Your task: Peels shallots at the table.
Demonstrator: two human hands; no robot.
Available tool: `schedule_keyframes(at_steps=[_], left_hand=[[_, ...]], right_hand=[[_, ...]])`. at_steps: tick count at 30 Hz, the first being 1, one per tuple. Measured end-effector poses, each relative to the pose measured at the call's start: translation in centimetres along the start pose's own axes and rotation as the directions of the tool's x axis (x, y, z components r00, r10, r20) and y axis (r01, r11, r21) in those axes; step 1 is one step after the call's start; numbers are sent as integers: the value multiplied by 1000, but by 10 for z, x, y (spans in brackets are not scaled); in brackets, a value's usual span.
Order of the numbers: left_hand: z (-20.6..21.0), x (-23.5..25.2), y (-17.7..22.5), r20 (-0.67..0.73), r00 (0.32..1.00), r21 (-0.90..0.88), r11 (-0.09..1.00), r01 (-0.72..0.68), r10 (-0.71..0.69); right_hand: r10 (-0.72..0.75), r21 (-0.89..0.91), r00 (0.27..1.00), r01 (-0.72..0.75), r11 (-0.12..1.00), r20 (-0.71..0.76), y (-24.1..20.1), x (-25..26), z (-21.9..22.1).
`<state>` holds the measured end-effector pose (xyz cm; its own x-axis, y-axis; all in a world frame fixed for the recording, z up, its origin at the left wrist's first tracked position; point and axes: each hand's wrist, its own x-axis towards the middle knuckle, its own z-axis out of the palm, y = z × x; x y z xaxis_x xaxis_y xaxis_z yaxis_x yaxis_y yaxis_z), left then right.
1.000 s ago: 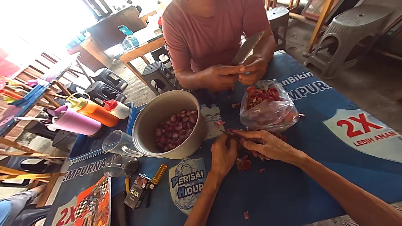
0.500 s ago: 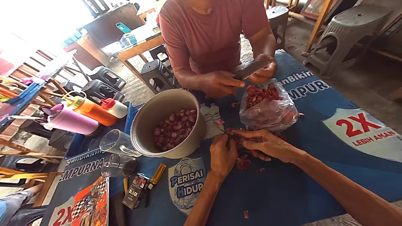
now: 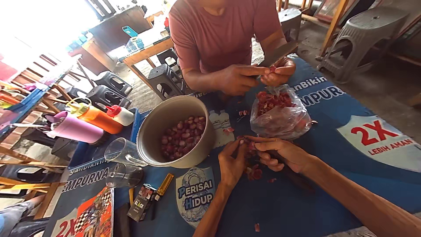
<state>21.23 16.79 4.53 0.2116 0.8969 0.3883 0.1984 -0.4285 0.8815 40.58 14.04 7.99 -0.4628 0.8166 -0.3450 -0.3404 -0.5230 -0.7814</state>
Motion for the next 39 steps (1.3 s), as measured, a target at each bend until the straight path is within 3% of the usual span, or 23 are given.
schedule_keyframes(at_steps=[5, 11, 15, 32, 35, 39], left_hand=[[-5, 3, 3, 27, 986, -277, 947, 164, -163], [-4, 3, 3, -1, 971, -330, 917, 225, -238], [-3, 4, 4, -12, 966, -394, 889, 234, -259], [-1, 0, 7, 39, 978, -259, 943, 210, -207], [-2, 1, 5, -7, 978, -252, 946, 201, -210], [-5, 3, 5, 35, 950, -382, 875, 299, -310]], right_hand=[[-19, 87, 998, 14, 996, 59, 0, 2, -4], [-114, -133, 991, 104, 986, -73, 2, -1, 4], [-160, -232, 985, 142, 962, -63, 5, 0, 7], [-240, -366, 958, 170, 915, -157, 11, 0, 9], [-227, -329, 962, 167, 929, -154, 9, -1, 10], [-155, -219, 979, 123, 968, -133, 6, -2, 8]])
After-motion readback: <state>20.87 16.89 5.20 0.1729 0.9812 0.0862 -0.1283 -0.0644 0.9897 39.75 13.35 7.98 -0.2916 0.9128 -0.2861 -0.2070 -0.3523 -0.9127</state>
